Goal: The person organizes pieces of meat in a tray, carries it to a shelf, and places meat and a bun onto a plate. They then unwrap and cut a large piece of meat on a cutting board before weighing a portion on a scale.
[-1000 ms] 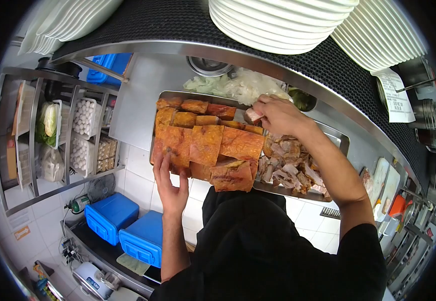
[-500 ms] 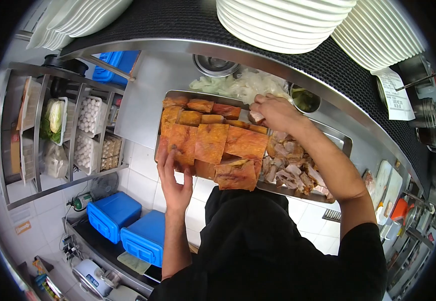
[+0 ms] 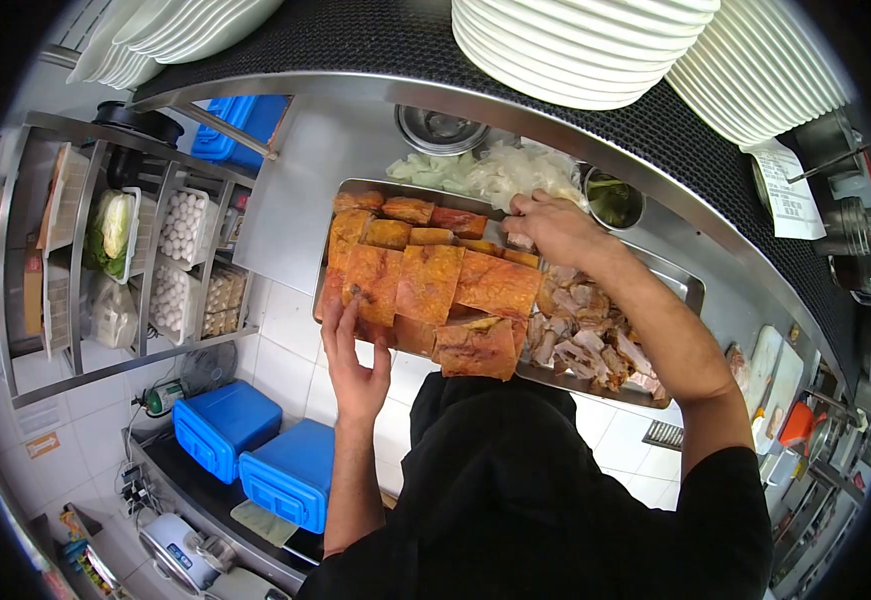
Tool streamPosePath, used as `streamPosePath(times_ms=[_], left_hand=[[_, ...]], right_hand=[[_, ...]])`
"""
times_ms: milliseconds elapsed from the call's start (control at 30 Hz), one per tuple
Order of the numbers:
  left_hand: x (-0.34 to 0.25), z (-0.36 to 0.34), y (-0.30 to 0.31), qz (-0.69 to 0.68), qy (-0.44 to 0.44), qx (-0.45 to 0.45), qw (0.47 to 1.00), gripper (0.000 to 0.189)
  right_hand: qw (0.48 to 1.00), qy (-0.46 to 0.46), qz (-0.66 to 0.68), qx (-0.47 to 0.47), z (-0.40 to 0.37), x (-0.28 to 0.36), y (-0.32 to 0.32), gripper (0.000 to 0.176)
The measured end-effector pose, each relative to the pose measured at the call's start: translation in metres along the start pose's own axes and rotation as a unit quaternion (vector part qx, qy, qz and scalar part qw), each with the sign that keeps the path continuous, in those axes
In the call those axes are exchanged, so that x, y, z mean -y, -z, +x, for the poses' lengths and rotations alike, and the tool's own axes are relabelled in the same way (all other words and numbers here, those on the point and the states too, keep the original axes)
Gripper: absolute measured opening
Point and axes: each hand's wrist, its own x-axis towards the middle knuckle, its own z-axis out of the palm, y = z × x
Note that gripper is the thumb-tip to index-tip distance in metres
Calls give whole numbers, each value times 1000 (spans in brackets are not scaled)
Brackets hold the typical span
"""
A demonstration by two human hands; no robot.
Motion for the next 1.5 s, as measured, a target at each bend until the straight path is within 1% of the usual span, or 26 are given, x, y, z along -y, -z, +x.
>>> streamPosePath(times_ms=[133,233,333,433,533,633,733,833,933,967,1033,1133,1233,1333,1433,1500], left_hand=[[1,0,0,1,4,0,1000,61],[6,-3,0,8,5,-2,1000,62],[7,-4,-1,12,10,-1,1000,62],[7,-5,-1,8,15,2,1000,62],[6,-6,-2,2,23,-1,1000,62],[4,-6,0,0,30,-6,1000,62],[5,-9,5,6,34,-9,999,63],[8,-13,8,13,46,-11,999,63],[10,-15,7,14,53,-9,998,62],[10,-15,7,13,52,-8,999,62],[10,-14,6,12,47,-11,999,63],[6,-10,7,7,39,-15,999,63],[7,-10,9,5,42,-16,999,64],[10,-13,8,4,52,-12,999,64],[13,-14,6,0,50,-9,999,65],[13,-14,5,1,43,-10,999,66]], right_hand=[[1000,-9,-5,-4,-4,5,2,31],[997,-41,-4,63,-6,18,22,42],[998,-22,-12,52,3,26,36,46],[999,-16,1,43,31,32,41,51],[998,-8,39,46,66,32,24,52],[995,53,-50,61,83,40,19,41],[994,90,-50,34,89,39,9,36],[992,82,-77,50,89,42,16,40],[992,60,-77,86,104,41,11,37],[989,68,-93,96,107,40,11,37],[982,84,-124,116,112,39,12,41],[974,100,-180,95,115,36,-2,47],[968,109,-208,90,115,26,-4,57],[969,92,-201,110,114,27,-2,64],[978,93,-141,122,113,29,-7,34],[981,112,-125,95,109,27,-6,30]])
